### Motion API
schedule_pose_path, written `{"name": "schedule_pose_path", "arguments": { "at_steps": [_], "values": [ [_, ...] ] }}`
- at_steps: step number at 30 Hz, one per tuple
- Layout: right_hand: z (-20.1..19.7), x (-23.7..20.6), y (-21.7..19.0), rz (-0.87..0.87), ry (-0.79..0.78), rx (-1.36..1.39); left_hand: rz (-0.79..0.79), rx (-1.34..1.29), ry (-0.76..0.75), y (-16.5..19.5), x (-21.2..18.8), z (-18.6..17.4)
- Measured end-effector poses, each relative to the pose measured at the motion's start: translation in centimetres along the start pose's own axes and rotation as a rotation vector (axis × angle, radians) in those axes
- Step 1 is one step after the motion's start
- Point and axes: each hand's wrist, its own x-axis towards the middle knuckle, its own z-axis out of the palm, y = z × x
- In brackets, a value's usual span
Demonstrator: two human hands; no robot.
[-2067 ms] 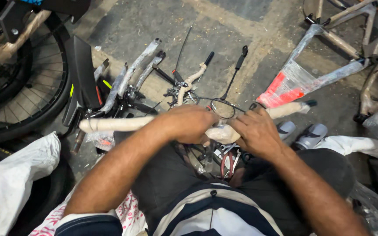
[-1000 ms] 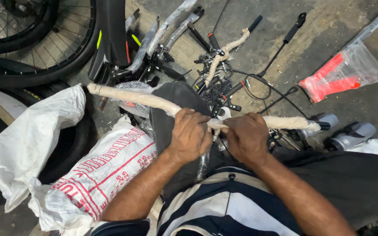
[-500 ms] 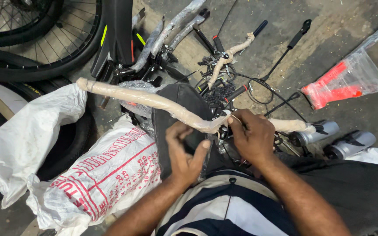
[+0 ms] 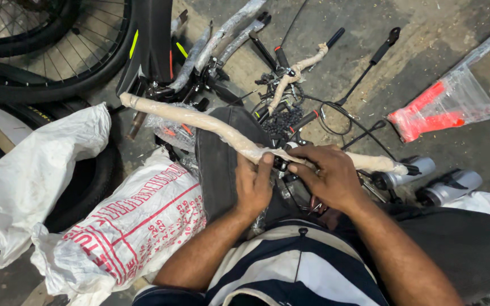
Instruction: The person sits on the floor assembling a bicycle handlebar assembly. They align the wrapped handlebar with the stem, insert and seat the stem tube, then use hand tools to tighten bolts and attach the handlebar grip, working on the parts in their lap.
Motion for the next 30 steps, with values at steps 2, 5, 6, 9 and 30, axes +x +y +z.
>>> {"name": "schedule_pose_path", "arguments": {
  "at_steps": [2,5,6,9,30],
  "values": [
    [-0.1,0.1,0.2,0.051,-0.027,-0.015,-0.046,0.009,0.004,-0.3,0.1,0.1],
    [-0.3,0.5,0.2,0.126,-0.083,0.010,-0.061,-0.051,-0.027,-0.8,0.4,0.0],
    [-0.4,0.7,0.2,0.145,-0.096,0.025,-0.054,-0.068,-0.035,-0.9,0.4,0.0],
    [-0.7,1.0,0.1,0.195,-0.134,0.067,-0.043,-0.111,-0.051,-1.1,0.5,-0.1],
    [-0.4,1.4,-1.0,0.087,-0.083,-0.011,-0.050,-0.090,-0.007,-1.9,0.5,-0.6]
  ]
}}
